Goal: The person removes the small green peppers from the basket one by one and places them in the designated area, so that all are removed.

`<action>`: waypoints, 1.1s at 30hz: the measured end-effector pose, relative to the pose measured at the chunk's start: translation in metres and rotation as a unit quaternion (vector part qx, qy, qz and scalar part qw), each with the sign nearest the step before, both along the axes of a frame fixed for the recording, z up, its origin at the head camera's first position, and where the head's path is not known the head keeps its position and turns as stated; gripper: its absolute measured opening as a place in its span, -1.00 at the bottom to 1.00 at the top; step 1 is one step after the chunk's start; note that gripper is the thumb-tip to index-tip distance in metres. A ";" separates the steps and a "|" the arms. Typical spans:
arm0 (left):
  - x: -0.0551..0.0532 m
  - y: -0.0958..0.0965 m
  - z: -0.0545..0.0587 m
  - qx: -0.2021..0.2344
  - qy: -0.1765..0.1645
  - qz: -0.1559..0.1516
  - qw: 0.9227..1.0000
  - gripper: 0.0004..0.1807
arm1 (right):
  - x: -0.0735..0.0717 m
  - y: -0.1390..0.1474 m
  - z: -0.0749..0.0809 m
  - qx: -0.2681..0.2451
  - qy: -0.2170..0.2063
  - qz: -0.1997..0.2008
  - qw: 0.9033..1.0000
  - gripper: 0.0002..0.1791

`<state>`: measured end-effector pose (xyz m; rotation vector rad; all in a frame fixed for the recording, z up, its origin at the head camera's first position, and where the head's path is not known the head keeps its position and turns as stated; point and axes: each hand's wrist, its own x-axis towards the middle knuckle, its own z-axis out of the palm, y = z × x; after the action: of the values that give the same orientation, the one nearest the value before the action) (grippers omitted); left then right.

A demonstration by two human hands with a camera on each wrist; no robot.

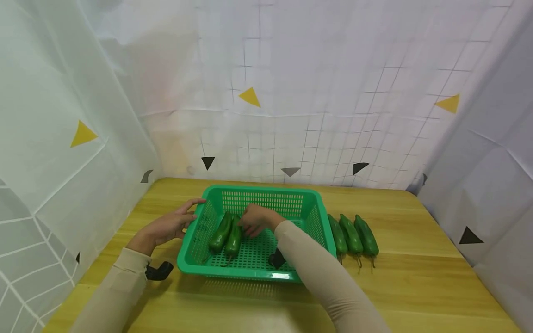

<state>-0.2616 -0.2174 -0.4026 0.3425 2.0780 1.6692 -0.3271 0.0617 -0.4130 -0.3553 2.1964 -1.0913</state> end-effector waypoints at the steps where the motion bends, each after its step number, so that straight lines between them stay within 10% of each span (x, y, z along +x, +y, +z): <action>1: 0.000 0.000 0.000 0.000 0.000 -0.001 1.000 -0.39 | 0.000 -0.001 -0.001 0.000 -0.002 -0.002 1.000 -0.57; 33: 0.001 0.002 0.003 0.008 -0.001 0.001 1.000 -0.39 | -0.003 -0.001 -0.005 -0.022 0.004 -0.008 1.000 -0.45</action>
<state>-0.2605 -0.2154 -0.3996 0.3437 2.0661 1.6874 -0.3298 0.0604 -0.4176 -0.3639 2.1888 -1.1499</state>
